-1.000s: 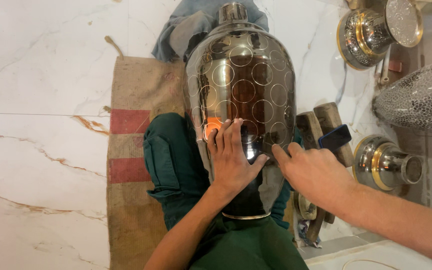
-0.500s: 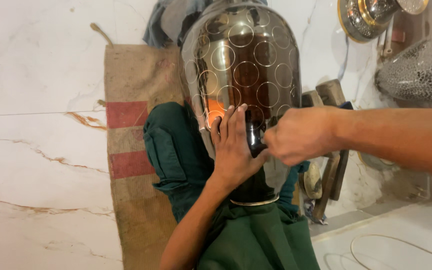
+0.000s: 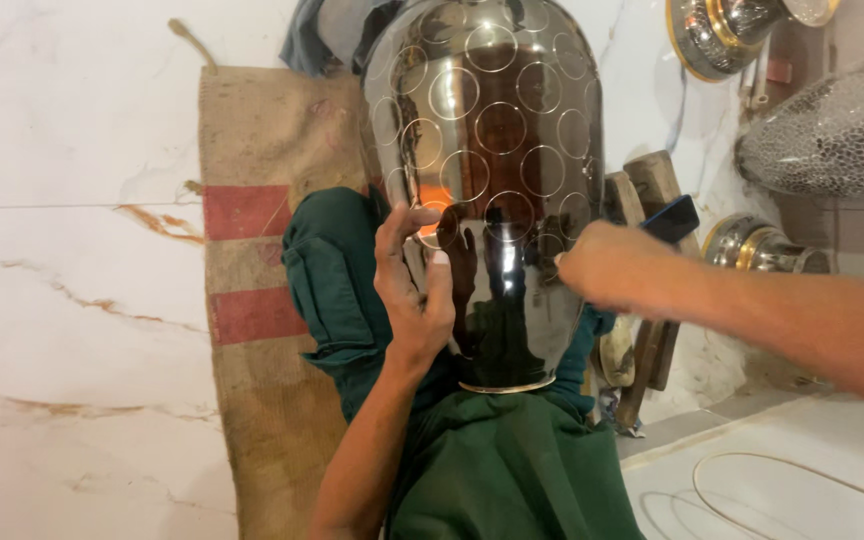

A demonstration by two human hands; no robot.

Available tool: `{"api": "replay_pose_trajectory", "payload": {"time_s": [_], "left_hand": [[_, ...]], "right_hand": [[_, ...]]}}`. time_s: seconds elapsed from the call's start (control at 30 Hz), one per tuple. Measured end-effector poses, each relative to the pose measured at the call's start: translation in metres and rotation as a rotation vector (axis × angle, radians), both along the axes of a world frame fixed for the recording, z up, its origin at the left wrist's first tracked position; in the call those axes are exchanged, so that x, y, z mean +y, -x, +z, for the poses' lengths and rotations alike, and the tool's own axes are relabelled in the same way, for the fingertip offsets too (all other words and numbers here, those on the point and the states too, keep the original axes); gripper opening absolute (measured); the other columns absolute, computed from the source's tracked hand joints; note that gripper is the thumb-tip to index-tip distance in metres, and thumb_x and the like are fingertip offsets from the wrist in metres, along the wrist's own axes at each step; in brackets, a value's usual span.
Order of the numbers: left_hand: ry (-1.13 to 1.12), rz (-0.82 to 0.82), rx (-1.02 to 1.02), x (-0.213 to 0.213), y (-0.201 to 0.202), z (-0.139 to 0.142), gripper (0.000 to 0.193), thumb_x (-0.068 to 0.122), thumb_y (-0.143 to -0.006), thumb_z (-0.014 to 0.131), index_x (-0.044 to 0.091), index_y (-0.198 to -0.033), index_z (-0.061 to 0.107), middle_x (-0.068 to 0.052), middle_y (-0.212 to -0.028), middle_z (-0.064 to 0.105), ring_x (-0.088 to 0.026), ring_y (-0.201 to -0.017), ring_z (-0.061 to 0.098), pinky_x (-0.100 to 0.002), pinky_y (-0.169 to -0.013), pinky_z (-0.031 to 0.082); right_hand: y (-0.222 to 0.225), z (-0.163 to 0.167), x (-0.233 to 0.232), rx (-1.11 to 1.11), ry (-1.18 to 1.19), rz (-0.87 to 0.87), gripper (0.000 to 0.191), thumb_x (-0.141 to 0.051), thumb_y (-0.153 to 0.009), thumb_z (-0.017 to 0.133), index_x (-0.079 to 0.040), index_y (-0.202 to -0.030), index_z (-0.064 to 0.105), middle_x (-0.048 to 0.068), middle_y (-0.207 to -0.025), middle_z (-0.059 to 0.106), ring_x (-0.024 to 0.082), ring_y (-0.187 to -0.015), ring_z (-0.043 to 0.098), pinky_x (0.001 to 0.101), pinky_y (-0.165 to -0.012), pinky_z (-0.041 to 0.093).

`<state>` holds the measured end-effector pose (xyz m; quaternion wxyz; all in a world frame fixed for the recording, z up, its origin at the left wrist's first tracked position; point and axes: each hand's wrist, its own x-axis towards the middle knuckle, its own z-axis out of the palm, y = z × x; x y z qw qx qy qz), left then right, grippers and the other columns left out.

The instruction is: The person sits on the floor and uses a small metal tool to engrave circular patterns into the surface of a large polished metal vessel. They hold the vessel steady with one hand while repeatedly striking the tool with the other to create indentations.

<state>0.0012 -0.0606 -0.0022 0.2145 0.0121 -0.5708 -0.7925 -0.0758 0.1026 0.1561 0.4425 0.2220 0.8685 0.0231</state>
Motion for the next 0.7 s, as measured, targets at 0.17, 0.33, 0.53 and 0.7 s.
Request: {"api": "replay_pose_trajectory", "payload": {"time_s": [0.17,0.33,0.53,0.7], "left_hand": [[0.024,0.03,0.003,-0.005,-0.007,-0.008,0.054,-0.005,-0.098,0.052,0.003,-0.151,0.044,-0.012,-0.132,0.06,-0.022,-0.125,0.059,-0.036,-0.115,0.047],[-0.114,0.045,-0.005,0.004,-0.006,-0.017,0.051,-0.005,-0.101,0.049,0.003,-0.151,0.044,-0.012,-0.133,0.06,-0.021,-0.126,0.059,-0.037,-0.117,0.046],[-0.165,0.043,-0.026,0.008,0.004,-0.015,0.047,-0.005,-0.102,0.048,0.002,-0.148,0.046,-0.012,-0.133,0.058,-0.021,-0.127,0.058,-0.037,-0.117,0.046],[0.035,0.004,-0.041,0.011,0.001,0.003,0.046,-0.005,-0.1,0.053,0.002,-0.145,0.05,-0.012,-0.132,0.061,-0.024,-0.124,0.061,-0.038,-0.115,0.048]], "right_hand": [[0.019,0.01,-0.029,0.04,-0.239,0.214,0.029,-0.026,-0.085,0.075,0.0,-0.097,0.078,0.019,-0.1,0.077,0.038,-0.089,0.075,0.0471,-0.081,0.061],[-0.018,0.003,-0.073,0.117,-0.177,0.485,0.012,-0.009,-0.091,0.067,0.0,-0.097,0.075,0.024,-0.108,0.074,0.04,-0.102,0.074,0.0471,-0.084,0.062],[-0.037,0.017,-0.009,-0.161,-0.011,1.599,0.032,-0.003,-0.067,0.071,-0.001,-0.099,0.074,0.013,-0.108,0.059,0.033,-0.101,0.06,0.0375,-0.069,0.058],[-0.003,0.019,0.035,-0.384,-0.003,2.077,0.015,-0.01,-0.085,0.069,-0.001,-0.095,0.077,0.01,-0.107,0.056,0.033,-0.109,0.057,0.0412,-0.076,0.053]]}}
